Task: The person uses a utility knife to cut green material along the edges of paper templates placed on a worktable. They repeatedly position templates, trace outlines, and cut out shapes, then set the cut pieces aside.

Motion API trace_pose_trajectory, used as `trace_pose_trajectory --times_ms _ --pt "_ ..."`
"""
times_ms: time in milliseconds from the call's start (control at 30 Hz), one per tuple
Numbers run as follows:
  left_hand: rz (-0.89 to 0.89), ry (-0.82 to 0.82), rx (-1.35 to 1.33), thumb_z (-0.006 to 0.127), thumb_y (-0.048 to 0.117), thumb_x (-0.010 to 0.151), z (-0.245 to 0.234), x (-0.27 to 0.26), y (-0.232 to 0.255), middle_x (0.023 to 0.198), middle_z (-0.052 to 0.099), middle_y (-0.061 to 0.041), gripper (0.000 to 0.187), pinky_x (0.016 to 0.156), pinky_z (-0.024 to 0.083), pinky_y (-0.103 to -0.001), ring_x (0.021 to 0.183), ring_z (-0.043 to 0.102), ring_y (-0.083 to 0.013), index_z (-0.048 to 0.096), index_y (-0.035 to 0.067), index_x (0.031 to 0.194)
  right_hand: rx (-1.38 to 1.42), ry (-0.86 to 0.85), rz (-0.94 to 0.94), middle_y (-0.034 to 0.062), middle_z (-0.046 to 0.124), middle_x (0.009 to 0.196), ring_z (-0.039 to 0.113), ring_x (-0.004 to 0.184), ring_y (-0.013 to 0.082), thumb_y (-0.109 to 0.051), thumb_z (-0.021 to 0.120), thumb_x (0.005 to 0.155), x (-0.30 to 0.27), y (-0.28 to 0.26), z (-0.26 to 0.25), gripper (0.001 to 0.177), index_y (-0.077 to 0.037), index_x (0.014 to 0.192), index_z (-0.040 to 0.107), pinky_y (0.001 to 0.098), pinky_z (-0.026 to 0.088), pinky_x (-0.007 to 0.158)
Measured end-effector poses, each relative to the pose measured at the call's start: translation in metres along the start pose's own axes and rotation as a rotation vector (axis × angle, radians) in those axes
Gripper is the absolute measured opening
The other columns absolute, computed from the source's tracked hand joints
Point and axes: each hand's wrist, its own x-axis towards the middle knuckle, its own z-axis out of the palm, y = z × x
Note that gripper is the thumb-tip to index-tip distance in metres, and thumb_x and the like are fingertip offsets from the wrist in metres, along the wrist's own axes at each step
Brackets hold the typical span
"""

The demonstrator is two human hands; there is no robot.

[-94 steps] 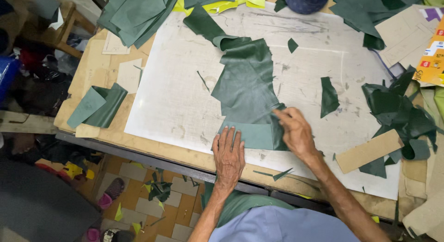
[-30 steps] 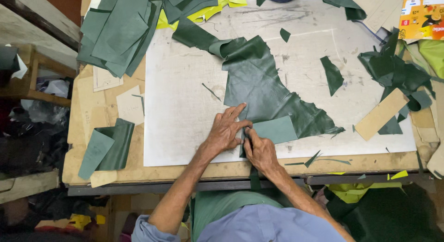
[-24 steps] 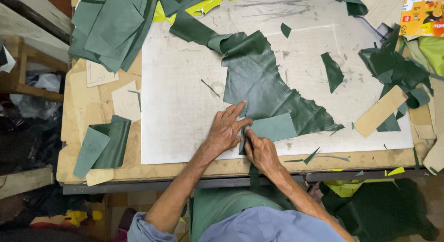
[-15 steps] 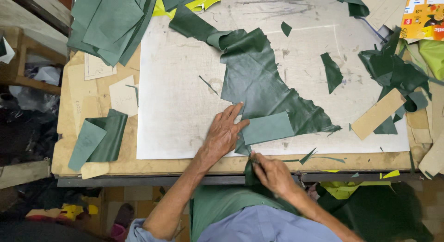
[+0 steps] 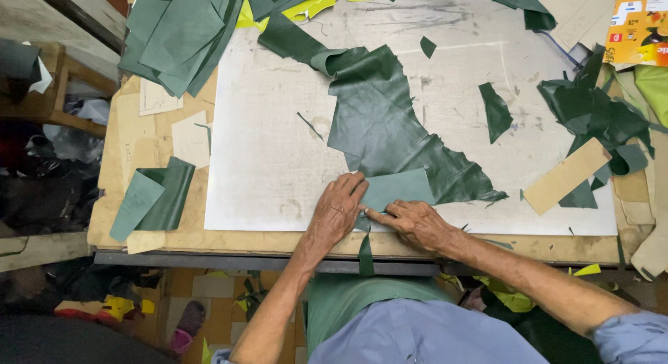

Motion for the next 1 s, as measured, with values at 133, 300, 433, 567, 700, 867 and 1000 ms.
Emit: trace_pose_trajectory --times_ms 133,300,433,567,700,867,1000 --pt "-0.035 -0.048 0.057 0.060 -0.001 0.083 0.008 -0.003 0.003 0.140 0.050 -0.018 0.053 0.103 0.041 -0.046 0.130 0.047 -0.0347 0.066 0.011 0.134 -0.100 0.044 -0.056 0.0093 0.063 0.096 0.066 0.091 0.0271 -0.002 0.069 0.080 -0.004 0.003 0.006 0.067 -0.012 0.144 0.052 0.0402 0.057 0.075" --pt "-0.033 -0.005 0.103 0.049 0.004 0.093 0.017 -0.006 0.010 0.142 0.048 -0.018 0.048 0.107 0.039 -0.047 0.133 0.044 -0.0359 0.068 0.018 0.135 -0.088 0.090 0.015 0.0088 0.063 0.093 0.065 0.085 0.0274 -0.005 0.070 0.068 -0.060 0.034 -0.002 0.081 -0.010 0.146 0.051 0.0398 0.058 0.074" --pt "-0.074 0.007 0.099 0.051 0.006 0.097 0.021 -0.004 0.017 0.140 0.050 -0.020 0.041 0.105 0.038 -0.047 0.131 0.045 -0.0372 0.071 0.016 0.132 -0.274 0.200 0.107 0.0063 0.061 0.087 0.062 0.081 0.0231 -0.001 0.068 0.082 -0.122 0.055 -0.005 0.066 -0.018 0.145 0.058 0.0364 0.052 0.064" --pt "-0.116 0.023 0.176 0.054 -0.001 0.083 0.025 0.000 0.027 0.140 0.052 -0.022 0.051 0.107 0.038 -0.049 0.130 0.048 -0.0379 0.073 0.013 0.127 -0.313 0.369 0.274 0.0066 0.061 0.088 0.057 0.078 0.0250 0.003 0.062 0.075 -0.145 0.054 -0.006 0.068 -0.022 0.138 0.060 0.0404 0.048 0.069" --pt "-0.153 0.154 0.131 0.059 -0.001 0.090 0.040 0.006 0.053 0.143 0.057 -0.021 0.037 0.113 0.041 -0.046 0.135 0.052 -0.0389 0.069 0.000 0.126 -0.208 0.355 0.382 0.0084 0.057 0.083 0.057 0.079 0.0267 0.005 0.060 0.077 -0.104 0.028 0.004 0.071 -0.014 0.145 0.059 0.0418 0.049 0.072" --pt "-0.179 0.237 -0.034 0.074 0.012 0.072 0.049 0.010 0.077 0.129 0.061 -0.028 0.060 0.097 0.040 -0.051 0.121 0.052 -0.0451 0.065 -0.011 0.127 0.024 0.228 0.212 0.0140 0.056 0.090 0.059 0.083 0.0305 0.004 0.060 0.080 -0.051 0.028 -0.032 0.068 -0.013 0.145 0.056 0.0425 0.052 0.072" --pt "-0.269 0.193 -0.263 0.064 0.006 0.094 0.048 0.005 0.073 0.124 0.074 -0.012 0.034 0.098 0.051 -0.039 0.118 0.068 -0.0284 0.070 0.002 0.127 0.142 -0.244 0.349 0.0118 0.062 0.090 0.065 0.083 0.0282 -0.023 0.062 0.097 -0.046 0.041 -0.094 0.049 -0.033 0.144 0.055 0.0413 0.053 0.080"
